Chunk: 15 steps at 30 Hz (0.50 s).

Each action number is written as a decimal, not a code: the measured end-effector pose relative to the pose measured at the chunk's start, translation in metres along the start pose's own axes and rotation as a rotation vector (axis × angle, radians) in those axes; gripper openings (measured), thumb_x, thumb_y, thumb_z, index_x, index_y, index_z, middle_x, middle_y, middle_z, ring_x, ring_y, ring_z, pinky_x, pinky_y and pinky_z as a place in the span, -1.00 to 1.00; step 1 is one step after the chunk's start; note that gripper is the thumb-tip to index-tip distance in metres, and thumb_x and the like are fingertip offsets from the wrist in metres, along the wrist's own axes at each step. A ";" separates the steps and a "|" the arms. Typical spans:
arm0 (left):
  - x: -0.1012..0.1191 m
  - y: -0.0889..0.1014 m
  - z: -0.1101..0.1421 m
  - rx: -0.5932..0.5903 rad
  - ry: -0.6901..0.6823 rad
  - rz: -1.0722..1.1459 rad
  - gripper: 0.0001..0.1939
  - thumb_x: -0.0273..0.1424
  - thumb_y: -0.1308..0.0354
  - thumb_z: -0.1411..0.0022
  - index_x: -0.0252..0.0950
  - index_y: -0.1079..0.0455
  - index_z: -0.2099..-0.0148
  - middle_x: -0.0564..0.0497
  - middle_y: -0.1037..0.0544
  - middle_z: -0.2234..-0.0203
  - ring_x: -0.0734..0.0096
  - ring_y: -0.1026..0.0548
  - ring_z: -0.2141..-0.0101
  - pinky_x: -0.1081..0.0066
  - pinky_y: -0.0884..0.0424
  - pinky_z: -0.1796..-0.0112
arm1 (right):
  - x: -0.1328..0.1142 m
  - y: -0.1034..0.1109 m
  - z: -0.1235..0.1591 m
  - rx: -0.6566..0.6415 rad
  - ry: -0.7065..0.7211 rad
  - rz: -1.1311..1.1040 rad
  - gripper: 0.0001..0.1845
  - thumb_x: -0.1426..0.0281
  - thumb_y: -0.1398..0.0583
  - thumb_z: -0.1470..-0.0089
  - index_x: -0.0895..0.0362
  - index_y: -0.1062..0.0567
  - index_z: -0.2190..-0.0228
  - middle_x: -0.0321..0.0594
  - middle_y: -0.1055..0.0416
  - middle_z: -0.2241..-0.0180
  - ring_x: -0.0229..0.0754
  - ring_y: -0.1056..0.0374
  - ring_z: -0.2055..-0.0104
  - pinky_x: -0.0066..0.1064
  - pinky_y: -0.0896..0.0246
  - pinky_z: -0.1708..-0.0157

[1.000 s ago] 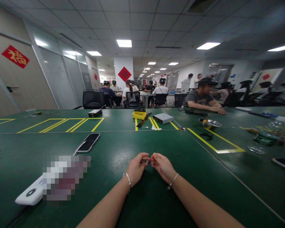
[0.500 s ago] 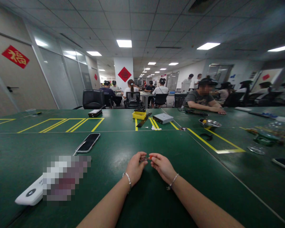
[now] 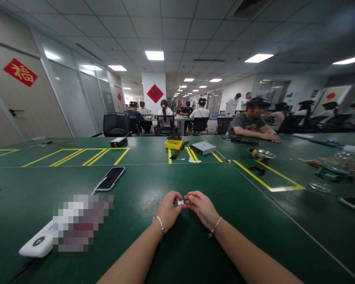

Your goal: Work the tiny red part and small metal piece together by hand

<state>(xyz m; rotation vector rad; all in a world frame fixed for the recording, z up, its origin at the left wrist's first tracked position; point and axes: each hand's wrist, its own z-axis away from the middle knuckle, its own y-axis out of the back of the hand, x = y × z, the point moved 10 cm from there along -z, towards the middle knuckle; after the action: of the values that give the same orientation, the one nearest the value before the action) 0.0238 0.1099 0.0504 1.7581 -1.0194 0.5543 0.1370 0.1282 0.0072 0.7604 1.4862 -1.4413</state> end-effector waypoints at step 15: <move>0.001 -0.004 -0.001 -0.050 -0.024 0.027 -0.84 -0.46 -0.10 0.07 -0.24 -0.30 0.34 0.09 -0.36 0.46 0.50 -0.32 0.42 0.47 -0.25 0.36 | 0.004 0.000 -0.003 -0.052 -0.032 -0.003 -0.78 0.38 -0.24 0.28 0.19 -0.37 0.49 -0.31 -0.33 0.56 -0.38 -0.23 0.53 -0.47 -0.10 0.45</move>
<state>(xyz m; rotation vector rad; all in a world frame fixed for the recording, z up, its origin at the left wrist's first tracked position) 0.0278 0.1112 0.0496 1.7130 -1.0667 0.5218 0.1345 0.1310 0.0039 0.7005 1.4959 -1.4055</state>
